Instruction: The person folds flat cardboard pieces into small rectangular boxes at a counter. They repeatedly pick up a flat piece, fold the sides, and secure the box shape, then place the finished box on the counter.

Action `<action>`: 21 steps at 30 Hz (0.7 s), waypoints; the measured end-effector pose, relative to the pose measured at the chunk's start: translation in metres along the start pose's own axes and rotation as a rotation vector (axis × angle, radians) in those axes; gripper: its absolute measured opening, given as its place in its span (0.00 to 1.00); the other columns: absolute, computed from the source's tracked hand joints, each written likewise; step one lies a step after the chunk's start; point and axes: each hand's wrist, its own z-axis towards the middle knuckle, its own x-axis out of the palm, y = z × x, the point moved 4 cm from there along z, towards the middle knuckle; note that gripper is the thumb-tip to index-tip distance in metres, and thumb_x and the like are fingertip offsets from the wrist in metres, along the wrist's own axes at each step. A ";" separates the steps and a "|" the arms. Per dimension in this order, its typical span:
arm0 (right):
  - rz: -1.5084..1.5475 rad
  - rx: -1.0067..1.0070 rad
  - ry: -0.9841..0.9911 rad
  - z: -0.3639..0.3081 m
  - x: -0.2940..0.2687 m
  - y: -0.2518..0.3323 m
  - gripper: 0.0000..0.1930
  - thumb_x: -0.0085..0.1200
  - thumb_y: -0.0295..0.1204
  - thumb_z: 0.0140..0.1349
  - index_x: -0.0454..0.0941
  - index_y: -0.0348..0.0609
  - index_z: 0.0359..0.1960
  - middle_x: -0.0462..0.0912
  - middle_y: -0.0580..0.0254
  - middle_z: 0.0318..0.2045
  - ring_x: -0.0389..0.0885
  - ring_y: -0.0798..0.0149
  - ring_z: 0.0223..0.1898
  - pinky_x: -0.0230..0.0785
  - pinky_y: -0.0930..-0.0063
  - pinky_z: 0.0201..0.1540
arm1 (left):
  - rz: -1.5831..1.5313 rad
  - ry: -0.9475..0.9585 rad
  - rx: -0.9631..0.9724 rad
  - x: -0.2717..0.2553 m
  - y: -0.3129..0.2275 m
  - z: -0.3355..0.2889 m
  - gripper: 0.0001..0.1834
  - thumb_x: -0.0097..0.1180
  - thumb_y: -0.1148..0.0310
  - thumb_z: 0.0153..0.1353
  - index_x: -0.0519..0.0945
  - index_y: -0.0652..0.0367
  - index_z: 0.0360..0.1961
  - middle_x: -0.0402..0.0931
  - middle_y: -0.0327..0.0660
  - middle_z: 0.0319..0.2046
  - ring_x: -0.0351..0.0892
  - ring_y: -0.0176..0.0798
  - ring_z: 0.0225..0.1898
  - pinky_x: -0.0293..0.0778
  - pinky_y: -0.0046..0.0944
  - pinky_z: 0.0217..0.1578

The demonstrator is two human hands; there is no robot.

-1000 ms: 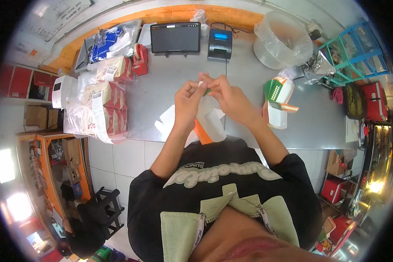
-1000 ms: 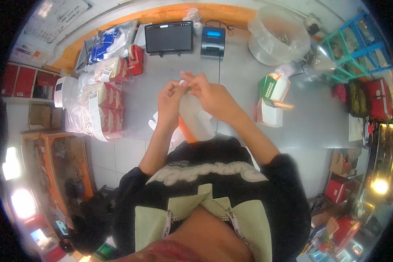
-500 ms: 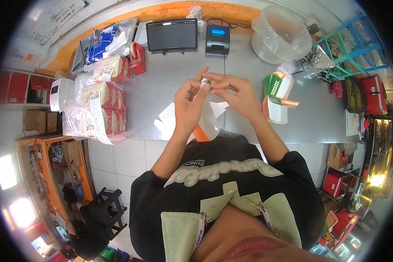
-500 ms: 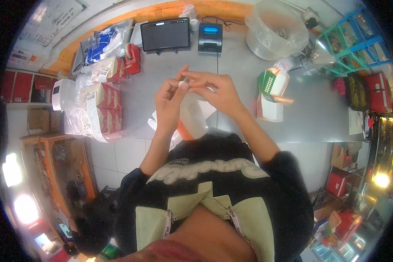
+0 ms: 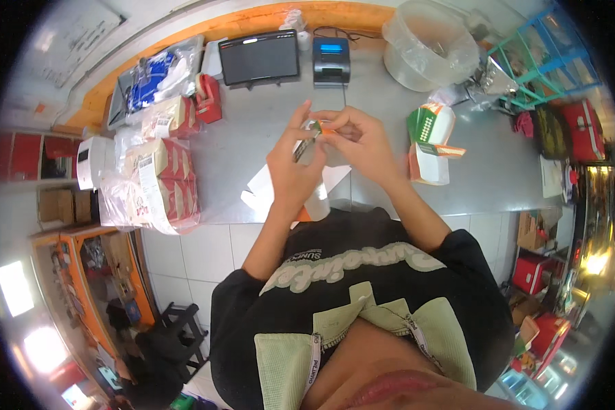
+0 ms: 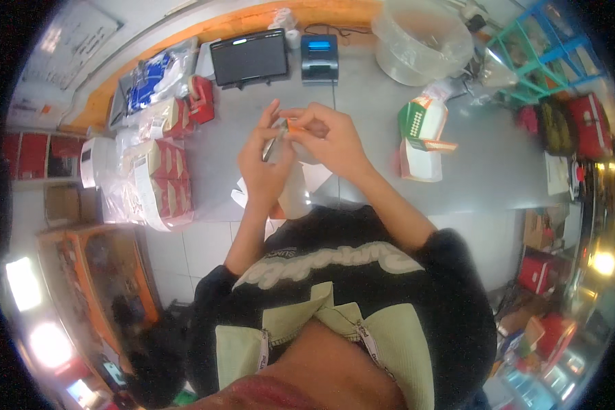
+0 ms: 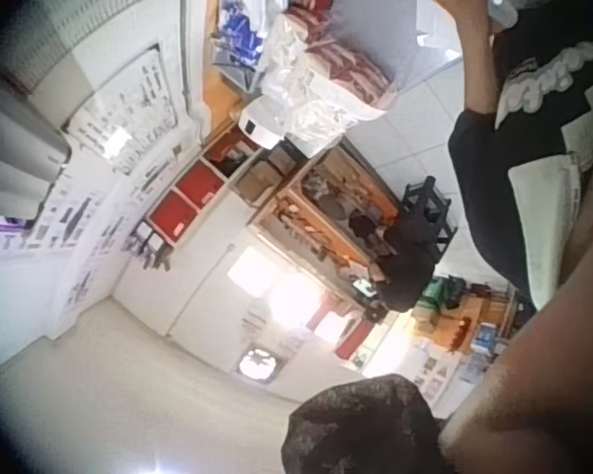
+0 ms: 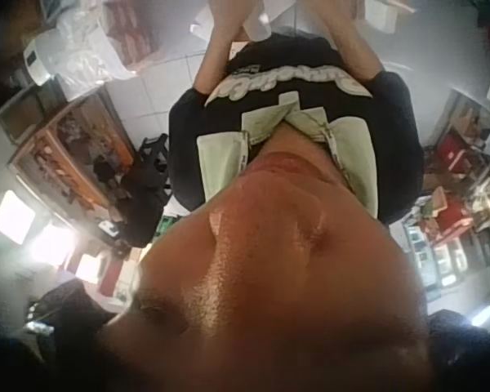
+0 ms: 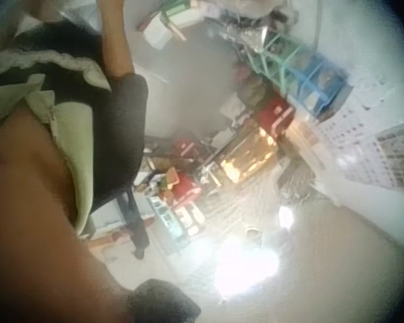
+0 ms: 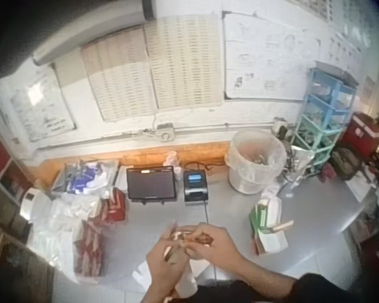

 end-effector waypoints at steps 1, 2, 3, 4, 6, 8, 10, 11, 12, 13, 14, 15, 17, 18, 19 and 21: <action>-0.016 -0.011 0.016 0.003 0.000 -0.002 0.05 0.62 0.17 0.59 0.78 0.35 0.35 0.83 0.49 0.51 0.82 0.63 0.51 0.75 0.70 0.56 | -0.150 0.023 -0.105 -0.001 0.007 -0.001 0.08 0.53 0.83 0.62 0.73 0.61 0.40 0.65 0.57 0.68 0.69 0.52 0.67 0.67 0.44 0.63; -0.030 -0.021 0.027 0.005 -0.001 -0.005 0.06 0.62 0.17 0.58 0.77 0.36 0.34 0.83 0.48 0.51 0.82 0.62 0.52 0.76 0.69 0.55 | -0.242 0.010 -0.105 -0.002 0.011 -0.005 0.08 0.52 0.84 0.62 0.72 0.61 0.41 0.65 0.58 0.68 0.69 0.52 0.66 0.67 0.44 0.63; -0.044 -0.030 0.040 0.005 -0.003 -0.006 0.07 0.63 0.17 0.57 0.77 0.37 0.33 0.83 0.47 0.51 0.82 0.60 0.52 0.76 0.68 0.55 | -0.334 -0.004 -0.107 -0.003 0.017 -0.009 0.09 0.52 0.84 0.62 0.71 0.62 0.41 0.65 0.59 0.67 0.70 0.51 0.66 0.67 0.43 0.63; -0.209 -0.135 0.010 0.004 -0.001 0.001 0.08 0.65 0.18 0.55 0.77 0.37 0.33 0.83 0.48 0.49 0.83 0.59 0.49 0.75 0.67 0.53 | -0.415 -0.028 -0.113 -0.006 0.018 -0.012 0.09 0.51 0.85 0.63 0.70 0.62 0.42 0.64 0.61 0.67 0.70 0.50 0.66 0.67 0.43 0.63; -0.541 -0.340 -0.046 0.002 0.005 0.018 0.11 0.69 0.21 0.50 0.78 0.37 0.33 0.84 0.50 0.46 0.84 0.56 0.45 0.74 0.65 0.51 | -0.244 -0.054 -0.001 0.002 0.011 -0.014 0.08 0.50 0.84 0.64 0.68 0.63 0.42 0.64 0.62 0.67 0.71 0.50 0.65 0.67 0.44 0.63; -0.619 -0.407 -0.170 -0.004 0.005 0.022 0.13 0.70 0.25 0.47 0.80 0.41 0.35 0.84 0.54 0.43 0.82 0.53 0.42 0.69 0.63 0.49 | -0.101 -0.076 0.086 0.005 0.005 -0.013 0.09 0.50 0.84 0.64 0.67 0.63 0.42 0.65 0.64 0.66 0.71 0.51 0.65 0.67 0.44 0.63; -0.782 -0.479 -0.336 -0.015 0.007 0.032 0.14 0.71 0.28 0.45 0.81 0.42 0.34 0.84 0.56 0.40 0.81 0.53 0.39 0.67 0.62 0.48 | 0.002 -0.082 0.139 0.008 0.004 -0.011 0.10 0.50 0.85 0.62 0.65 0.64 0.42 0.65 0.67 0.65 0.71 0.54 0.65 0.68 0.43 0.63; -0.906 -0.517 -0.442 -0.021 0.010 0.042 0.14 0.71 0.28 0.45 0.81 0.41 0.33 0.84 0.56 0.39 0.81 0.53 0.38 0.68 0.63 0.47 | 0.009 -0.130 0.156 0.010 0.002 -0.012 0.10 0.49 0.85 0.63 0.66 0.64 0.42 0.66 0.67 0.64 0.72 0.54 0.64 0.69 0.43 0.62; -1.032 -0.551 -0.551 -0.026 0.012 0.048 0.14 0.71 0.28 0.45 0.81 0.41 0.32 0.84 0.56 0.38 0.81 0.53 0.37 0.69 0.64 0.47 | 0.015 -0.176 0.174 0.012 -0.001 -0.014 0.09 0.49 0.84 0.63 0.66 0.64 0.42 0.66 0.68 0.64 0.73 0.54 0.63 0.70 0.43 0.61; -0.904 -0.568 -0.472 -0.026 0.014 0.045 0.12 0.71 0.28 0.46 0.82 0.40 0.32 0.84 0.55 0.37 0.81 0.53 0.36 0.69 0.64 0.47 | 0.010 -0.215 0.189 0.016 -0.005 -0.015 0.09 0.48 0.84 0.64 0.66 0.64 0.42 0.66 0.68 0.63 0.74 0.54 0.62 0.71 0.43 0.59; -0.786 -0.583 -0.410 -0.023 0.014 0.038 0.11 0.70 0.28 0.47 0.83 0.40 0.32 0.85 0.55 0.37 0.81 0.54 0.36 0.69 0.64 0.46 | -0.010 -0.247 0.195 0.019 -0.004 -0.016 0.08 0.48 0.84 0.64 0.66 0.64 0.42 0.66 0.69 0.63 0.74 0.55 0.62 0.71 0.43 0.59; -0.669 -0.598 -0.351 -0.021 0.014 0.033 0.10 0.69 0.29 0.49 0.83 0.40 0.32 0.85 0.54 0.36 0.81 0.54 0.36 0.69 0.65 0.46 | -0.030 -0.276 0.199 0.019 -0.003 -0.018 0.08 0.47 0.84 0.64 0.66 0.65 0.42 0.66 0.69 0.63 0.75 0.55 0.61 0.72 0.43 0.58; -0.530 -0.512 -0.328 -0.023 0.022 0.025 0.09 0.67 0.27 0.52 0.85 0.38 0.35 0.85 0.54 0.36 0.82 0.56 0.37 0.70 0.66 0.46 | -0.018 -0.312 0.216 0.022 -0.004 -0.017 0.07 0.46 0.84 0.64 0.66 0.65 0.42 0.65 0.70 0.63 0.75 0.57 0.61 0.73 0.43 0.57; -0.451 -0.470 -0.313 -0.025 0.024 0.022 0.08 0.66 0.25 0.54 0.85 0.37 0.36 0.86 0.54 0.36 0.82 0.57 0.37 0.71 0.67 0.46 | 0.019 -0.325 0.228 0.022 -0.005 -0.017 0.07 0.47 0.84 0.64 0.67 0.65 0.42 0.65 0.71 0.63 0.75 0.57 0.60 0.73 0.44 0.56; -0.316 -0.399 -0.272 -0.024 0.026 0.019 0.08 0.64 0.24 0.56 0.85 0.36 0.37 0.86 0.54 0.37 0.82 0.59 0.38 0.72 0.68 0.45 | 0.058 -0.333 0.249 0.019 -0.006 -0.018 0.07 0.47 0.84 0.64 0.67 0.66 0.42 0.64 0.71 0.64 0.76 0.58 0.60 0.74 0.44 0.55; -0.039 -0.264 -0.182 -0.024 0.028 0.014 0.08 0.62 0.21 0.59 0.85 0.35 0.40 0.86 0.55 0.39 0.83 0.63 0.40 0.73 0.70 0.45 | 0.118 -0.322 0.297 0.017 -0.008 -0.020 0.07 0.47 0.84 0.64 0.68 0.66 0.42 0.63 0.71 0.64 0.76 0.58 0.60 0.74 0.44 0.55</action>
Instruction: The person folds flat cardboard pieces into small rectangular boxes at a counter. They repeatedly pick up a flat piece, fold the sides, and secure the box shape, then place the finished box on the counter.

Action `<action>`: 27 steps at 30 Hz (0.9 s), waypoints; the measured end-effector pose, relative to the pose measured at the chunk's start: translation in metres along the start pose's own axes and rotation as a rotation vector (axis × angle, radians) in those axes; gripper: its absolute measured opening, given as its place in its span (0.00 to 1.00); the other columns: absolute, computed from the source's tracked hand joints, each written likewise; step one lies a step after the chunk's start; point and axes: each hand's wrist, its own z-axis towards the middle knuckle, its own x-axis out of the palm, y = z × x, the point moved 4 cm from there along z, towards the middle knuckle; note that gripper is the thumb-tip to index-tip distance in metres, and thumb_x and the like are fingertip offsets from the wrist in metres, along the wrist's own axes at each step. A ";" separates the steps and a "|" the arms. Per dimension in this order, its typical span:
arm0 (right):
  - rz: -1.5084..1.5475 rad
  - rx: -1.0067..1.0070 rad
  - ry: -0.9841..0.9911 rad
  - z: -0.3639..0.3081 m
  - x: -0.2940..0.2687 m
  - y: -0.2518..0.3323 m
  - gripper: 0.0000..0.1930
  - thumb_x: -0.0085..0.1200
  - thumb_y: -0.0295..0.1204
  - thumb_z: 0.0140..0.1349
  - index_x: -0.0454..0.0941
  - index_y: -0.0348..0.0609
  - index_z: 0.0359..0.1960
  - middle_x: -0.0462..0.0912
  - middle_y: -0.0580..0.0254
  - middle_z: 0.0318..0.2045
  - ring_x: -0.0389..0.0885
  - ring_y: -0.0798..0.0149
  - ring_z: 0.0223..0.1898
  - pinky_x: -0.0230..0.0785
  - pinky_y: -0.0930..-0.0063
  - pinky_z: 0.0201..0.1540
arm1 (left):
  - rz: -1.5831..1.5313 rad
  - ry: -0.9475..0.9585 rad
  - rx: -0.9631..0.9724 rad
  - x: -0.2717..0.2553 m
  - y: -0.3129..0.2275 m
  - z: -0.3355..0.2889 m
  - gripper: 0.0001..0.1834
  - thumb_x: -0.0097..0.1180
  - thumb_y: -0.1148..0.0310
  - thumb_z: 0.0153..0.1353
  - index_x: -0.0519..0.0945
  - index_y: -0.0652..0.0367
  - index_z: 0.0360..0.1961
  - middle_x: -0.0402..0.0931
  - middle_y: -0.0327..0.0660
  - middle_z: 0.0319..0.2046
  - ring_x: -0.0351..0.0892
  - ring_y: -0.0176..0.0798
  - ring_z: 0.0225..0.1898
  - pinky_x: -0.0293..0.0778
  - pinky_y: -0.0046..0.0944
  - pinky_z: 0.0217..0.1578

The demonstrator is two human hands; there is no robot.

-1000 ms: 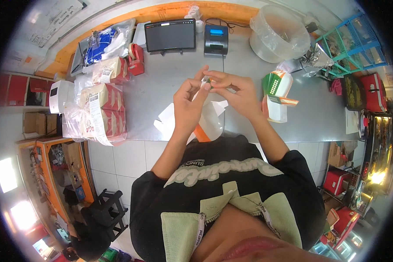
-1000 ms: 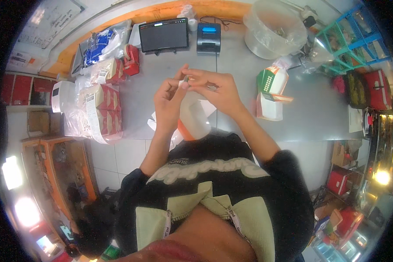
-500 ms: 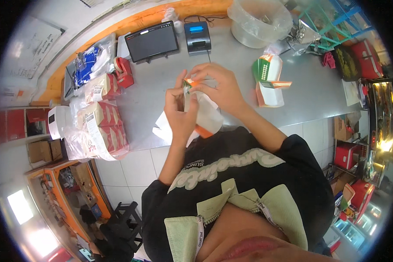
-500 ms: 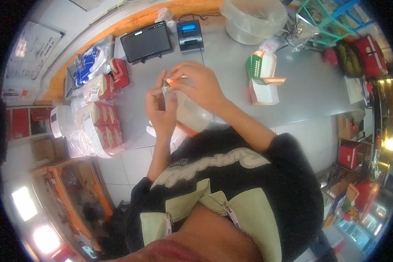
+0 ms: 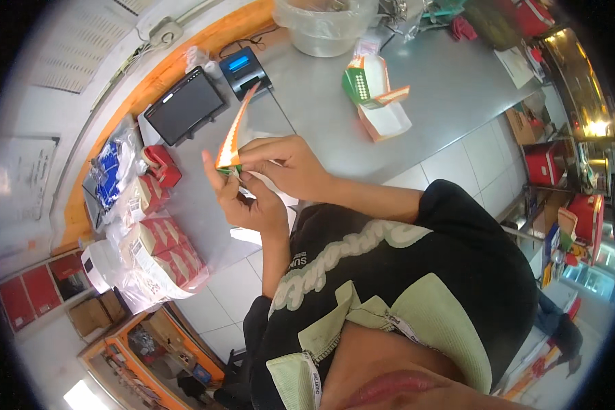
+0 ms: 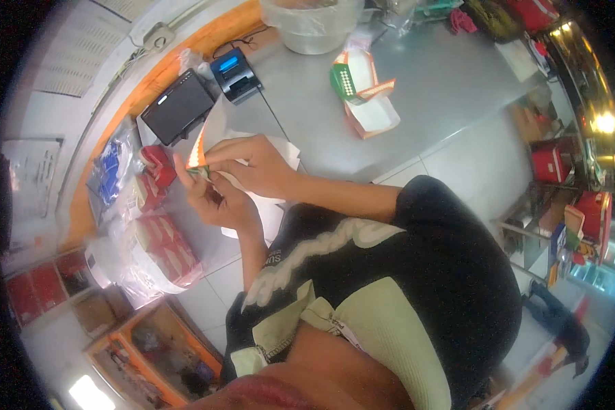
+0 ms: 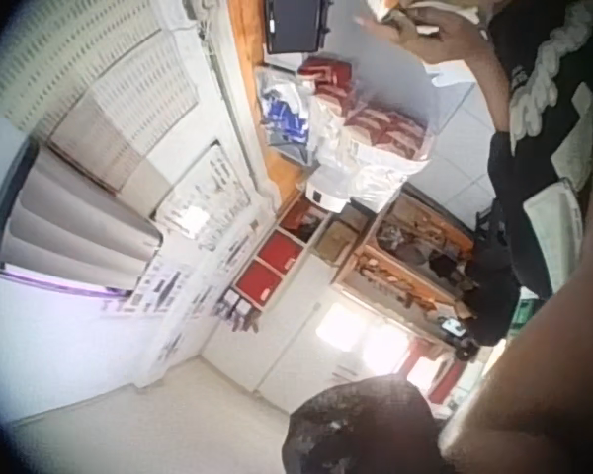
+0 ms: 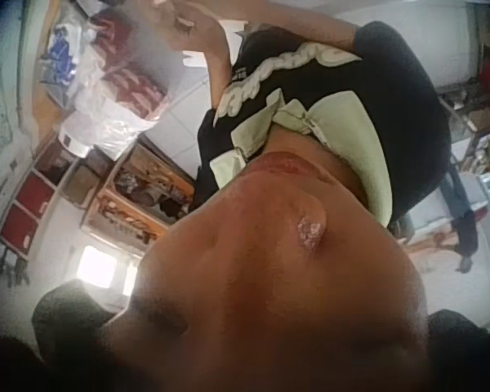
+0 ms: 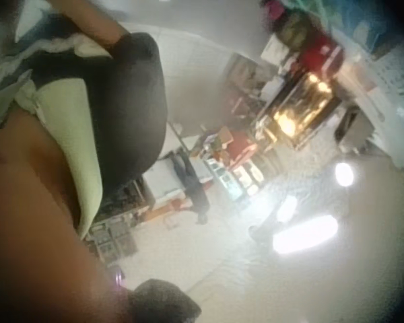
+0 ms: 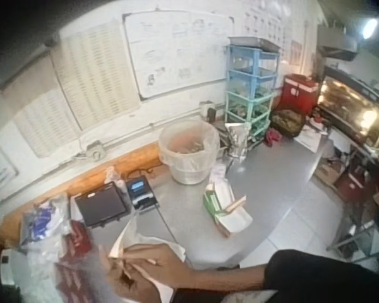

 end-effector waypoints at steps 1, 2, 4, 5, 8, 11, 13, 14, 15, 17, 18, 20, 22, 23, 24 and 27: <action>0.085 0.066 0.033 0.000 0.000 -0.006 0.07 0.58 0.18 0.62 0.84 0.33 0.41 0.86 0.57 0.40 0.82 0.69 0.42 0.74 0.75 0.45 | 0.026 0.005 0.037 -0.002 -0.001 0.000 0.06 0.47 0.84 0.64 0.68 0.67 0.42 0.63 0.71 0.65 0.76 0.58 0.60 0.74 0.45 0.54; 0.159 0.120 0.032 0.000 -0.002 -0.012 0.07 0.58 0.18 0.63 0.84 0.33 0.42 0.86 0.58 0.40 0.82 0.70 0.42 0.74 0.75 0.45 | 0.037 0.024 0.058 -0.002 -0.002 0.000 0.05 0.47 0.82 0.66 0.68 0.66 0.41 0.63 0.68 0.66 0.77 0.50 0.53 0.74 0.39 0.48; 0.304 0.221 0.030 0.001 -0.004 -0.023 0.08 0.57 0.19 0.64 0.83 0.32 0.44 0.86 0.59 0.41 0.81 0.72 0.42 0.74 0.76 0.45 | 0.078 0.060 0.100 0.001 -0.002 0.002 0.03 0.47 0.78 0.69 0.68 0.66 0.41 0.63 0.65 0.67 0.79 0.41 0.46 0.75 0.34 0.41; 0.304 0.247 0.041 0.002 -0.005 -0.025 0.09 0.58 0.20 0.64 0.82 0.32 0.45 0.86 0.60 0.41 0.81 0.72 0.43 0.74 0.76 0.45 | 0.110 0.076 0.119 0.003 -0.003 0.003 0.04 0.48 0.76 0.70 0.69 0.67 0.41 0.63 0.65 0.67 0.79 0.41 0.45 0.76 0.34 0.40; 0.222 0.307 0.079 0.002 -0.011 -0.032 0.10 0.57 0.23 0.66 0.81 0.32 0.47 0.85 0.61 0.40 0.81 0.73 0.42 0.75 0.76 0.46 | 0.165 0.101 0.098 0.001 -0.004 0.002 0.11 0.48 0.68 0.72 0.69 0.68 0.43 0.67 0.69 0.62 0.81 0.55 0.54 0.79 0.42 0.45; 0.194 0.260 0.235 0.000 0.000 -0.047 0.11 0.56 0.26 0.68 0.80 0.31 0.47 0.84 0.61 0.37 0.81 0.71 0.38 0.75 0.74 0.44 | -0.064 0.032 -0.187 0.004 0.006 -0.003 0.24 0.44 0.53 0.74 0.70 0.68 0.48 0.71 0.63 0.61 0.82 0.49 0.49 0.79 0.35 0.38; 0.280 0.224 0.518 -0.003 0.006 -0.037 0.10 0.52 0.23 0.66 0.80 0.30 0.44 0.84 0.57 0.33 0.81 0.68 0.33 0.76 0.71 0.40 | -0.109 0.098 -0.352 0.010 0.004 -0.002 0.32 0.40 0.43 0.73 0.70 0.66 0.53 0.73 0.58 0.61 0.82 0.42 0.44 0.76 0.29 0.33; 0.255 0.302 0.507 -0.001 0.006 -0.044 0.09 0.52 0.24 0.68 0.79 0.30 0.44 0.83 0.58 0.32 0.81 0.69 0.32 0.75 0.72 0.39 | -0.066 0.201 -0.337 0.007 0.006 -0.001 0.34 0.37 0.40 0.73 0.70 0.65 0.55 0.73 0.56 0.61 0.82 0.40 0.42 0.74 0.27 0.31; 0.233 0.380 0.495 -0.001 0.002 -0.052 0.09 0.51 0.26 0.70 0.79 0.31 0.44 0.82 0.59 0.32 0.81 0.69 0.32 0.75 0.73 0.39 | -0.019 0.301 -0.319 0.008 0.009 -0.001 0.37 0.35 0.37 0.72 0.70 0.64 0.57 0.73 0.55 0.61 0.81 0.37 0.41 0.72 0.25 0.29; 0.249 0.501 0.476 -0.005 0.004 -0.050 0.09 0.50 0.28 0.72 0.78 0.32 0.43 0.81 0.60 0.30 0.80 0.69 0.29 0.74 0.73 0.37 | -0.115 0.349 -0.503 0.003 0.019 -0.004 0.40 0.33 0.34 0.71 0.69 0.63 0.60 0.74 0.52 0.61 0.80 0.34 0.40 0.70 0.23 0.28; 0.278 0.536 0.461 -0.007 0.005 -0.047 0.09 0.49 0.28 0.72 0.77 0.32 0.42 0.80 0.61 0.29 0.80 0.69 0.27 0.74 0.73 0.36 | -0.158 0.372 -0.596 0.005 0.024 -0.007 0.41 0.31 0.33 0.71 0.68 0.62 0.62 0.74 0.51 0.61 0.79 0.32 0.39 0.69 0.22 0.28; 0.416 0.591 0.458 -0.010 0.005 -0.051 0.10 0.49 0.29 0.73 0.77 0.33 0.40 0.79 0.60 0.28 0.80 0.69 0.25 0.73 0.73 0.34 | -0.364 0.226 -0.689 0.004 0.031 -0.014 0.40 0.33 0.34 0.71 0.69 0.62 0.61 0.75 0.50 0.59 0.78 0.32 0.38 0.70 0.23 0.27; 0.632 0.625 0.473 -0.012 0.003 -0.064 0.10 0.49 0.30 0.73 0.76 0.33 0.39 0.79 0.60 0.26 0.80 0.69 0.24 0.72 0.72 0.32 | -0.396 0.206 -0.682 0.006 0.031 -0.017 0.38 0.34 0.37 0.72 0.69 0.63 0.61 0.77 0.50 0.57 0.78 0.31 0.37 0.70 0.25 0.27; 0.587 0.627 0.446 -0.013 0.001 -0.067 0.11 0.51 0.31 0.72 0.76 0.32 0.38 0.80 0.59 0.26 0.80 0.69 0.25 0.73 0.73 0.32 | -0.327 0.261 -0.629 0.008 0.029 -0.017 0.37 0.35 0.38 0.73 0.70 0.63 0.61 0.77 0.50 0.56 0.78 0.31 0.36 0.70 0.26 0.27; 0.542 0.629 0.419 -0.016 -0.001 -0.068 0.12 0.52 0.32 0.71 0.76 0.32 0.37 0.80 0.59 0.26 0.81 0.68 0.25 0.73 0.74 0.31 | -0.258 0.314 -0.575 0.010 0.027 -0.017 0.35 0.37 0.40 0.74 0.70 0.63 0.61 0.78 0.51 0.55 0.78 0.31 0.35 0.70 0.27 0.27; 0.182 0.601 0.310 -0.017 -0.005 -0.058 0.12 0.55 0.33 0.69 0.76 0.34 0.37 0.80 0.59 0.26 0.81 0.68 0.25 0.73 0.71 0.32 | -0.053 0.403 -0.688 -0.004 0.042 -0.026 0.33 0.39 0.44 0.76 0.75 0.66 0.60 0.77 0.46 0.43 0.77 0.36 0.41 0.73 0.36 0.44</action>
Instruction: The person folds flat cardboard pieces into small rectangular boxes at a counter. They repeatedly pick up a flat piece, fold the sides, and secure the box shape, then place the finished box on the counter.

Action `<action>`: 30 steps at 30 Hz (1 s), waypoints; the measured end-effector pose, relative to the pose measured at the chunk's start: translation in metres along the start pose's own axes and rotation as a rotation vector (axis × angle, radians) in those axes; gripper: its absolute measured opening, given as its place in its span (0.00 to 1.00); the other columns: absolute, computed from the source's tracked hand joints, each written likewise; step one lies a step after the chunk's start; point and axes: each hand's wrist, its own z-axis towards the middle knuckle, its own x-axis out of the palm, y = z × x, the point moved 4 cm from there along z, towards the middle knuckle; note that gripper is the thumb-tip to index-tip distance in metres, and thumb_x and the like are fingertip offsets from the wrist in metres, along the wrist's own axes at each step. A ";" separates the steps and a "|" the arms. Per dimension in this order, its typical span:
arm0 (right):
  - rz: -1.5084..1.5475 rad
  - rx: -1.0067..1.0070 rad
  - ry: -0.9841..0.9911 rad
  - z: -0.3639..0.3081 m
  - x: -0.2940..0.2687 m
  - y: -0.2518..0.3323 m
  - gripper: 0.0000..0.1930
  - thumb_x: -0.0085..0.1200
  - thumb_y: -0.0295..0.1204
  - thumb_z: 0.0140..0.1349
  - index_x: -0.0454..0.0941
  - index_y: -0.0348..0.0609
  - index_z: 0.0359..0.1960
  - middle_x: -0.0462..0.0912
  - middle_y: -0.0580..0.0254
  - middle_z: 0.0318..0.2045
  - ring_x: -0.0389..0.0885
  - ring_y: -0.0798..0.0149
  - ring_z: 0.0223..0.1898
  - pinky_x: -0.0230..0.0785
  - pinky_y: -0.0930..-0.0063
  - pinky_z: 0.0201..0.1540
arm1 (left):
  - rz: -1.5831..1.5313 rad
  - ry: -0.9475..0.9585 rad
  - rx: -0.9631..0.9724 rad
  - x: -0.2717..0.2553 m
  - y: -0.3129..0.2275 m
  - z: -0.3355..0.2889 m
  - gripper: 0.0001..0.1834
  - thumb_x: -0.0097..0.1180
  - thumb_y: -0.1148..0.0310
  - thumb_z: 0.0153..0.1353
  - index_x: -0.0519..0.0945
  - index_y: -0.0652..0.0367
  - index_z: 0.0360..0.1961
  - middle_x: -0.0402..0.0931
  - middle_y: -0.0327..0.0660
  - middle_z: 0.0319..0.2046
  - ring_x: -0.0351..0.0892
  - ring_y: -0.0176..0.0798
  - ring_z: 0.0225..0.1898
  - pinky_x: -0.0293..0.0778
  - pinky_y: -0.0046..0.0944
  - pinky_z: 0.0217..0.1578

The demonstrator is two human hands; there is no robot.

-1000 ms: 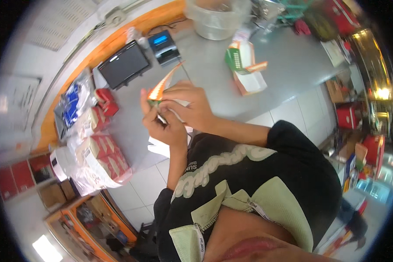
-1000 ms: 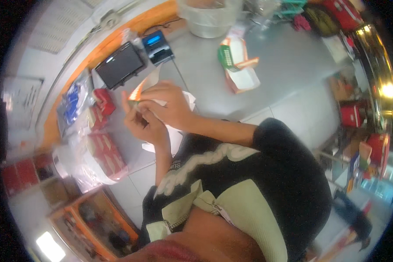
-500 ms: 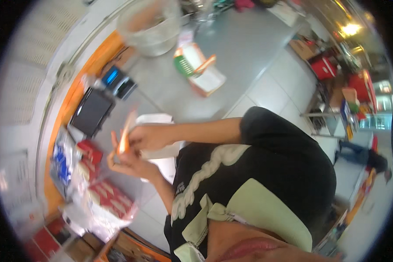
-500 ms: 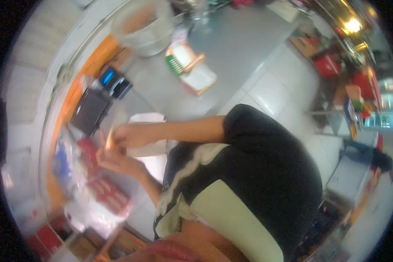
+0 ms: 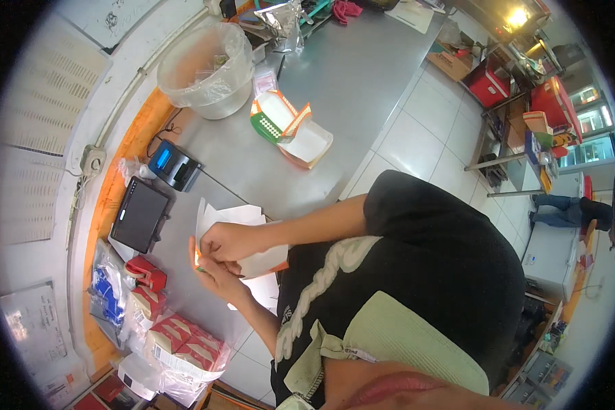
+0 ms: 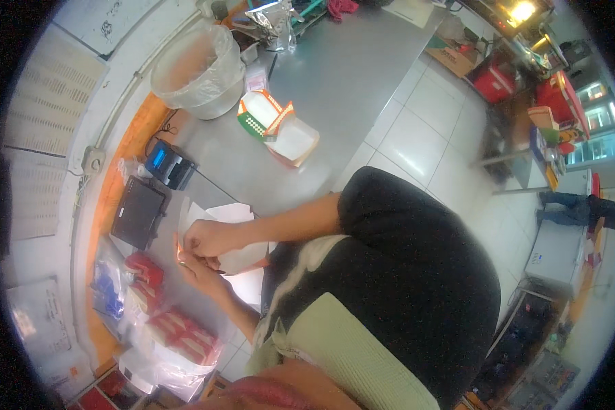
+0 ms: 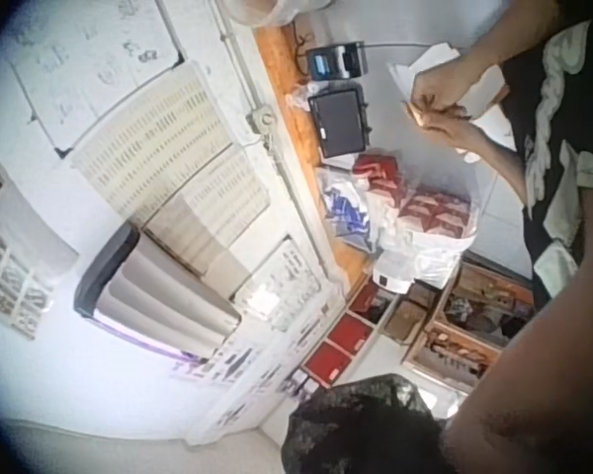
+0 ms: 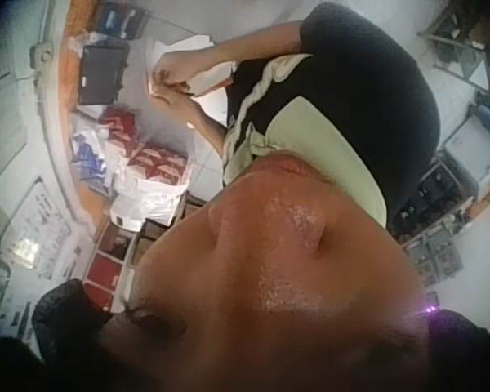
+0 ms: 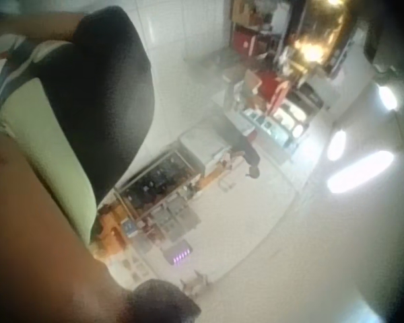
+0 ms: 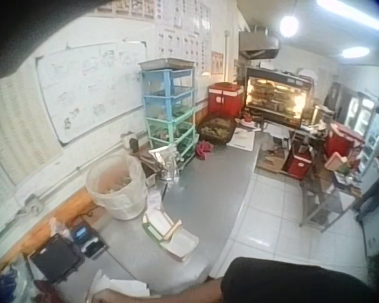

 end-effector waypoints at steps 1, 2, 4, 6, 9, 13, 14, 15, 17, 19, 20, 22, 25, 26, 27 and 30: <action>-0.136 -0.001 -0.081 -0.002 0.000 0.003 0.12 0.56 0.34 0.69 0.75 0.36 0.38 0.80 0.59 0.26 0.80 0.68 0.25 0.73 0.70 0.32 | 0.039 -0.060 0.049 -0.002 0.002 -0.001 0.32 0.40 0.46 0.76 0.76 0.68 0.55 0.79 0.48 0.41 0.77 0.35 0.38 0.73 0.35 0.39; -0.254 -0.094 -0.099 -0.005 -0.001 0.006 0.11 0.57 0.34 0.67 0.76 0.36 0.38 0.81 0.60 0.27 0.80 0.67 0.27 0.73 0.68 0.34 | 0.078 -0.120 0.097 -0.003 0.003 -0.002 0.30 0.42 0.48 0.76 0.78 0.70 0.51 0.80 0.50 0.39 0.78 0.34 0.36 0.73 0.33 0.34; -0.492 -0.287 -0.143 -0.010 -0.005 0.013 0.11 0.59 0.34 0.65 0.77 0.37 0.39 0.83 0.60 0.28 0.81 0.66 0.30 0.74 0.66 0.37 | 0.203 -0.311 0.229 -0.003 -0.003 -0.003 0.30 0.44 0.49 0.76 0.80 0.72 0.42 0.81 0.50 0.33 0.78 0.34 0.31 0.73 0.33 0.28; -0.737 -0.556 -0.591 -0.028 -0.024 0.041 0.12 0.61 0.32 0.62 0.78 0.39 0.43 0.85 0.59 0.34 0.82 0.63 0.36 0.73 0.64 0.42 | 0.292 -0.520 0.355 -0.008 -0.013 -0.004 0.30 0.44 0.50 0.76 0.79 0.73 0.35 0.80 0.47 0.27 0.77 0.34 0.26 0.73 0.35 0.27; -0.600 -0.524 -0.468 -0.022 -0.061 0.042 0.19 0.63 0.30 0.58 0.78 0.42 0.51 0.83 0.55 0.43 0.81 0.58 0.43 0.71 0.62 0.47 | 0.069 -0.550 0.375 -0.004 -0.019 -0.011 0.30 0.45 0.52 0.75 0.78 0.74 0.29 0.78 0.45 0.21 0.74 0.35 0.21 0.73 0.37 0.26; -1.027 -0.239 -0.312 -0.008 -0.073 0.012 0.24 0.60 0.28 0.58 0.75 0.46 0.59 0.79 0.52 0.52 0.79 0.50 0.47 0.70 0.56 0.51 | 0.472 0.139 0.099 -0.006 -0.002 0.010 0.24 0.52 0.61 0.71 0.78 0.73 0.25 0.78 0.45 0.21 0.76 0.36 0.25 0.75 0.40 0.34; -1.056 -0.351 -0.347 -0.012 -0.066 0.006 0.23 0.58 0.27 0.60 0.74 0.46 0.59 0.80 0.52 0.51 0.80 0.50 0.47 0.70 0.55 0.51 | 0.567 0.236 0.011 -0.001 -0.014 0.006 0.14 0.51 0.67 0.70 0.80 0.71 0.36 0.80 0.48 0.31 0.77 0.38 0.33 0.74 0.42 0.41; -1.084 -0.462 -0.384 -0.019 -0.054 -0.004 0.23 0.56 0.27 0.61 0.74 0.46 0.59 0.81 0.52 0.50 0.80 0.50 0.47 0.70 0.55 0.51 | 0.437 0.213 0.077 0.007 -0.019 0.004 0.13 0.50 0.68 0.70 0.78 0.70 0.41 0.79 0.49 0.35 0.77 0.40 0.37 0.73 0.42 0.43; -1.074 -0.551 -0.418 -0.028 -0.046 -0.015 0.22 0.54 0.26 0.62 0.73 0.46 0.60 0.82 0.53 0.49 0.81 0.49 0.46 0.71 0.54 0.51 | 0.172 0.159 0.207 0.020 -0.025 0.004 0.15 0.48 0.71 0.70 0.75 0.69 0.52 0.78 0.52 0.45 0.76 0.42 0.44 0.71 0.42 0.49; -0.987 -0.489 -0.425 -0.038 -0.049 -0.019 0.23 0.52 0.26 0.64 0.72 0.46 0.62 0.83 0.54 0.47 0.81 0.49 0.45 0.71 0.54 0.50 | 0.291 0.210 0.259 0.022 -0.021 0.005 0.20 0.44 0.70 0.73 0.68 0.66 0.62 0.74 0.53 0.52 0.74 0.44 0.50 0.68 0.40 0.53; -0.971 -0.467 -0.453 -0.045 -0.063 -0.015 0.18 0.52 0.28 0.65 0.74 0.45 0.57 0.84 0.52 0.42 0.82 0.49 0.42 0.72 0.56 0.47 | 0.332 0.253 0.237 0.024 -0.018 0.003 0.19 0.44 0.69 0.73 0.69 0.67 0.61 0.74 0.53 0.52 0.74 0.44 0.50 0.68 0.39 0.53; -0.758 -0.285 -0.451 -0.059 -0.083 0.005 0.13 0.52 0.29 0.67 0.75 0.43 0.52 0.84 0.52 0.40 0.83 0.49 0.42 0.72 0.57 0.47 | 0.332 0.449 0.184 0.031 -0.007 0.002 0.18 0.45 0.66 0.74 0.70 0.65 0.60 0.75 0.52 0.51 0.76 0.42 0.48 0.69 0.39 0.50; -0.562 -0.253 -0.465 -0.081 -0.096 0.011 0.08 0.52 0.31 0.68 0.76 0.41 0.44 0.85 0.52 0.37 0.83 0.50 0.42 0.72 0.57 0.46 | 0.409 0.700 0.172 0.049 -0.006 0.010 0.19 0.50 0.66 0.72 0.70 0.63 0.60 0.78 0.52 0.48 0.79 0.44 0.45 0.72 0.41 0.49; -0.526 -0.282 -0.477 -0.087 -0.102 0.012 0.08 0.52 0.31 0.68 0.76 0.40 0.42 0.85 0.52 0.36 0.83 0.50 0.41 0.72 0.57 0.46 | 0.408 0.683 0.256 0.063 -0.016 0.010 0.19 0.52 0.66 0.71 0.71 0.63 0.59 0.79 0.51 0.46 0.80 0.44 0.45 0.72 0.41 0.48; -0.522 -0.310 -0.490 -0.095 -0.109 0.014 0.08 0.52 0.31 0.68 0.76 0.41 0.41 0.85 0.51 0.36 0.83 0.51 0.41 0.72 0.57 0.46 | 0.402 0.669 0.341 0.081 -0.028 0.008 0.19 0.54 0.66 0.69 0.72 0.63 0.57 0.80 0.51 0.45 0.81 0.45 0.44 0.73 0.42 0.48; -0.559 -0.379 -0.562 -0.124 -0.125 0.020 0.07 0.52 0.31 0.66 0.77 0.42 0.41 0.85 0.51 0.35 0.84 0.51 0.40 0.73 0.58 0.44 | 0.491 0.798 0.590 0.113 -0.051 0.006 0.16 0.56 0.70 0.67 0.75 0.65 0.54 0.82 0.50 0.41 0.82 0.46 0.46 0.74 0.43 0.50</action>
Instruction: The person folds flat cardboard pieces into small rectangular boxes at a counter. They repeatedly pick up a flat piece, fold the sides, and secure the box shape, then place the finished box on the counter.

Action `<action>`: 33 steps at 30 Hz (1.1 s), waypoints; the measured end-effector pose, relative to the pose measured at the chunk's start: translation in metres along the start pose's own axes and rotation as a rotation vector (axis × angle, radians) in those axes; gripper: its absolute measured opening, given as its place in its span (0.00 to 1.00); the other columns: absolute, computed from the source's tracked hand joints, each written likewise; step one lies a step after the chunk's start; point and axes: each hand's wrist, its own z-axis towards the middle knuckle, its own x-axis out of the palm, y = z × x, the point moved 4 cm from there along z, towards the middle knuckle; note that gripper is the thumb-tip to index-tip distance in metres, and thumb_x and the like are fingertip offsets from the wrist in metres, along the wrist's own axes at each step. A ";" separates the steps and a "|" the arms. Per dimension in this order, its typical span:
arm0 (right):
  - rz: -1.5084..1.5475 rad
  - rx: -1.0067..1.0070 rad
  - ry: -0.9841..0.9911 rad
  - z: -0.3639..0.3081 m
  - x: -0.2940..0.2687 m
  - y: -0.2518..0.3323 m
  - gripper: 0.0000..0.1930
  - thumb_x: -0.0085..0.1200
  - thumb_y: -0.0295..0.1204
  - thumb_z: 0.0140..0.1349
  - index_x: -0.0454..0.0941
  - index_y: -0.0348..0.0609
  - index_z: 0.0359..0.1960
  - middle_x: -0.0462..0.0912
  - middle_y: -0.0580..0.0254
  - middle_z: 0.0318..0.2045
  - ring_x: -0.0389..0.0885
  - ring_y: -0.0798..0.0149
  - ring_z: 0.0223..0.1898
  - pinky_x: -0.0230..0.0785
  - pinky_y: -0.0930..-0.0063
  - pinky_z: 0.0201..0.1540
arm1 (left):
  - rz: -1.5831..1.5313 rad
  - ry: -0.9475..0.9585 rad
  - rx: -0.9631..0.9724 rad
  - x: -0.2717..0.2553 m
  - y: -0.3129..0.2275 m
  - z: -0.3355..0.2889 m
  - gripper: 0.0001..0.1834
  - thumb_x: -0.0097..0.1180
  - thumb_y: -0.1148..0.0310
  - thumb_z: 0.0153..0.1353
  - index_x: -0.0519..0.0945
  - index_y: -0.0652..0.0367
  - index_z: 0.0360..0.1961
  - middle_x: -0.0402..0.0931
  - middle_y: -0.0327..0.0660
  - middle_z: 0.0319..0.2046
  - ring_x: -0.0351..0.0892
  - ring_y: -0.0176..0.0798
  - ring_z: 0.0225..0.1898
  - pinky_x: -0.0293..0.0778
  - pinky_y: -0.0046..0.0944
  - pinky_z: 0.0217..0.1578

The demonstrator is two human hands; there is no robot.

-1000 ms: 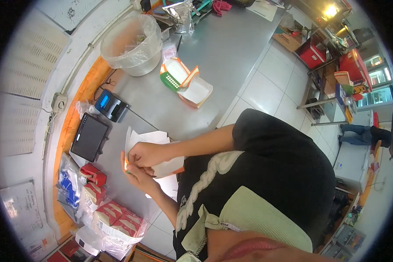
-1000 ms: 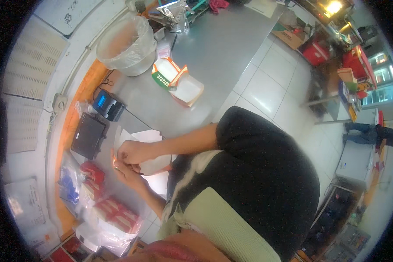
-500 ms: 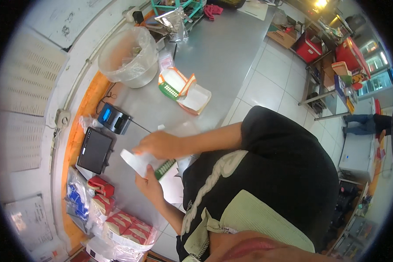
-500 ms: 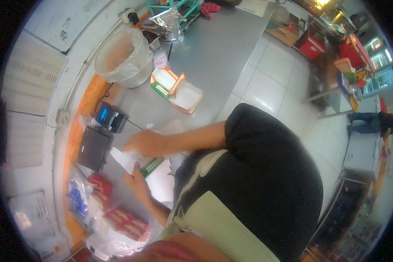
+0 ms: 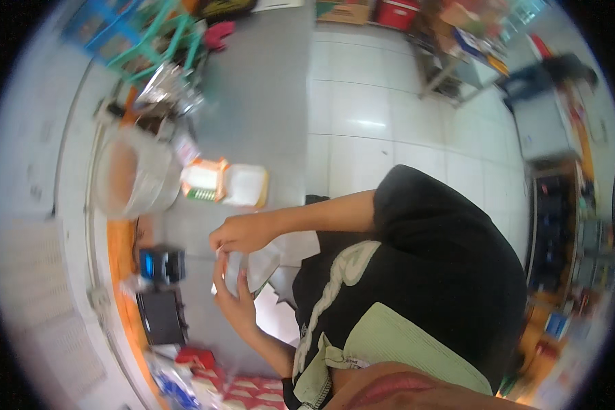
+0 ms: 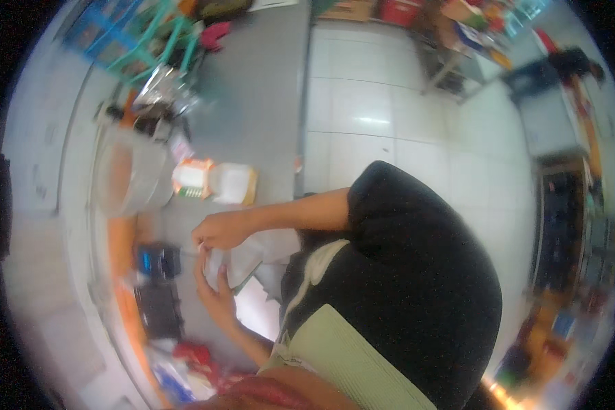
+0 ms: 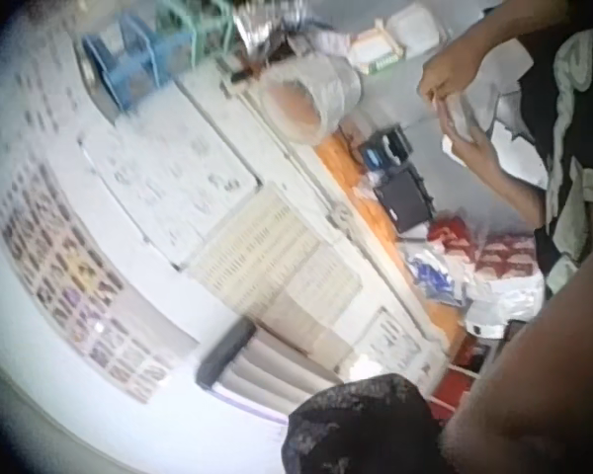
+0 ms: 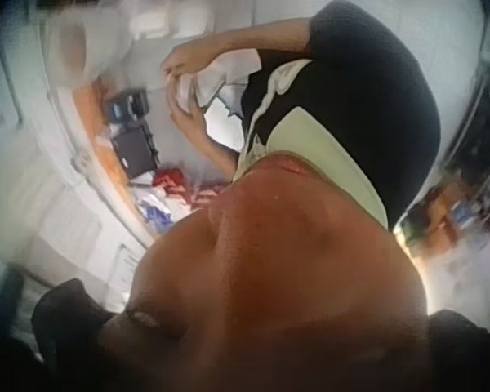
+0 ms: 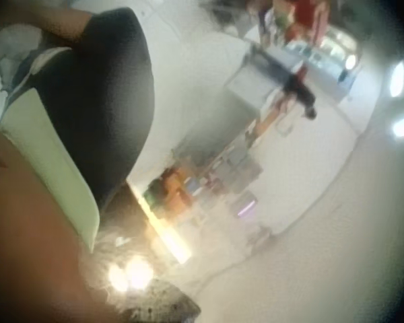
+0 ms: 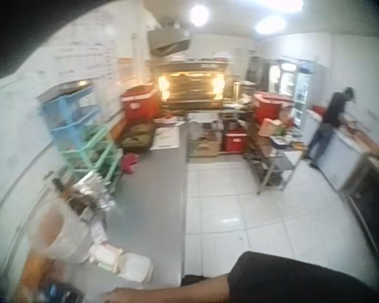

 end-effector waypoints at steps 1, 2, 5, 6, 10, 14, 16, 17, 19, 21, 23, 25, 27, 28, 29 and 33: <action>-0.061 -0.017 -0.033 -0.004 -0.004 0.002 0.07 0.52 0.31 0.66 0.77 0.42 0.40 0.85 0.51 0.33 0.84 0.51 0.39 0.73 0.58 0.43 | 0.050 0.062 0.089 0.004 -0.004 0.005 0.15 0.56 0.72 0.67 0.76 0.65 0.53 0.83 0.50 0.40 0.83 0.46 0.47 0.73 0.44 0.51; -0.132 -0.025 -0.064 -0.012 -0.010 0.004 0.07 0.53 0.31 0.65 0.78 0.43 0.40 0.84 0.51 0.32 0.84 0.50 0.37 0.73 0.58 0.42 | -0.024 0.094 0.060 0.010 -0.004 0.006 0.13 0.54 0.74 0.67 0.76 0.66 0.51 0.82 0.50 0.39 0.82 0.46 0.46 0.73 0.44 0.50; -0.224 0.008 -0.170 -0.039 -0.027 0.010 0.07 0.53 0.31 0.63 0.77 0.45 0.41 0.84 0.53 0.26 0.83 0.49 0.32 0.73 0.56 0.38 | -0.204 0.207 0.010 0.031 -0.003 0.021 0.08 0.49 0.78 0.67 0.77 0.66 0.45 0.80 0.48 0.36 0.80 0.44 0.43 0.73 0.43 0.49; -0.291 0.061 -0.208 -0.046 -0.029 0.007 0.07 0.53 0.31 0.63 0.77 0.46 0.41 0.83 0.53 0.24 0.83 0.49 0.31 0.73 0.55 0.37 | -0.235 0.230 -0.002 0.036 -0.009 0.026 0.07 0.48 0.79 0.68 0.76 0.66 0.44 0.79 0.48 0.35 0.79 0.44 0.42 0.73 0.42 0.48; -0.283 0.253 -0.285 -0.066 -0.049 0.000 0.07 0.54 0.29 0.64 0.76 0.42 0.40 0.85 0.52 0.30 0.84 0.51 0.36 0.73 0.57 0.38 | -0.164 0.289 -0.015 0.062 -0.002 0.040 0.08 0.45 0.73 0.71 0.69 0.62 0.49 0.72 0.46 0.36 0.73 0.43 0.37 0.69 0.39 0.43; 0.040 0.265 -0.247 -0.075 -0.062 0.001 0.08 0.59 0.30 0.63 0.78 0.38 0.38 0.86 0.56 0.36 0.84 0.60 0.39 0.73 0.65 0.41 | -0.045 0.190 -0.064 0.060 -0.024 0.052 0.15 0.48 0.66 0.72 0.64 0.59 0.55 0.71 0.48 0.37 0.72 0.49 0.36 0.67 0.43 0.40; 0.099 0.321 -0.304 -0.073 -0.069 0.005 0.08 0.61 0.31 0.62 0.80 0.38 0.36 0.86 0.59 0.34 0.83 0.64 0.38 0.73 0.67 0.41 | -0.136 0.165 -0.038 0.057 -0.025 0.052 0.15 0.49 0.65 0.72 0.66 0.61 0.53 0.72 0.49 0.38 0.72 0.51 0.35 0.67 0.45 0.38; 0.133 0.348 -0.328 -0.071 -0.071 0.004 0.09 0.62 0.31 0.62 0.80 0.38 0.35 0.86 0.60 0.33 0.83 0.66 0.38 0.73 0.69 0.41 | -0.177 0.150 -0.028 0.053 -0.023 0.053 0.15 0.50 0.64 0.72 0.67 0.61 0.52 0.72 0.50 0.38 0.72 0.52 0.35 0.67 0.45 0.37; 0.055 0.267 -0.416 -0.058 -0.080 -0.005 0.08 0.63 0.32 0.62 0.82 0.39 0.34 0.86 0.61 0.31 0.83 0.68 0.36 0.73 0.70 0.40 | 0.129 -0.311 0.282 0.034 -0.029 0.047 0.13 0.50 0.63 0.72 0.72 0.64 0.47 0.75 0.51 0.37 0.75 0.49 0.33 0.69 0.44 0.36; 0.064 0.219 -0.497 -0.048 -0.088 -0.007 0.08 0.63 0.32 0.61 0.83 0.39 0.33 0.86 0.61 0.30 0.82 0.71 0.35 0.73 0.72 0.38 | 0.181 -0.492 0.413 0.022 -0.022 0.036 0.14 0.50 0.63 0.72 0.78 0.67 0.39 0.78 0.50 0.33 0.77 0.46 0.31 0.72 0.42 0.33; 0.071 0.191 -0.478 -0.039 -0.090 0.021 0.08 0.65 0.32 0.61 0.85 0.39 0.33 0.87 0.62 0.32 0.82 0.73 0.34 0.73 0.74 0.38 | -0.203 -0.322 0.114 0.012 -0.005 0.033 0.18 0.53 0.65 0.71 0.84 0.70 0.32 0.82 0.46 0.27 0.80 0.40 0.30 0.75 0.37 0.33; 0.169 0.156 -0.385 -0.034 -0.078 0.035 0.03 0.62 0.25 0.63 0.82 0.39 0.32 0.88 0.61 0.37 0.84 0.72 0.40 0.75 0.76 0.46 | -0.349 -0.185 -0.321 0.004 -0.016 0.043 0.11 0.58 0.72 0.67 0.83 0.70 0.45 0.84 0.45 0.34 0.82 0.35 0.33 0.77 0.32 0.34; 0.284 0.098 -0.350 -0.026 -0.066 0.041 0.06 0.62 0.28 0.63 0.82 0.39 0.32 0.87 0.56 0.39 0.84 0.69 0.39 0.77 0.72 0.43 | -0.830 -0.230 -0.336 -0.001 -0.017 0.047 0.13 0.60 0.75 0.65 0.81 0.71 0.48 0.84 0.50 0.39 0.85 0.41 0.40 0.82 0.36 0.41; 0.385 0.135 -0.356 -0.018 -0.066 0.048 0.05 0.61 0.25 0.64 0.80 0.37 0.32 0.87 0.53 0.42 0.85 0.68 0.41 0.78 0.73 0.45 | -0.962 -0.255 -0.299 -0.004 -0.012 0.049 0.12 0.60 0.76 0.64 0.81 0.71 0.48 0.84 0.51 0.41 0.86 0.42 0.41 0.83 0.38 0.44; 0.456 0.142 -0.312 -0.012 -0.064 0.053 0.05 0.60 0.24 0.64 0.79 0.36 0.32 0.87 0.52 0.43 0.85 0.67 0.42 0.78 0.73 0.46 | -0.972 -0.301 -0.280 -0.006 -0.009 0.048 0.11 0.61 0.79 0.63 0.81 0.71 0.46 0.84 0.51 0.41 0.86 0.42 0.41 0.83 0.37 0.44; 0.635 0.133 -0.285 0.011 -0.038 0.068 0.04 0.58 0.21 0.66 0.77 0.32 0.35 0.84 0.46 0.48 0.84 0.67 0.44 0.78 0.73 0.48 | -0.858 -0.519 -0.234 -0.014 -0.015 0.036 0.08 0.61 0.86 0.59 0.82 0.71 0.40 0.84 0.50 0.40 0.86 0.40 0.42 0.82 0.36 0.46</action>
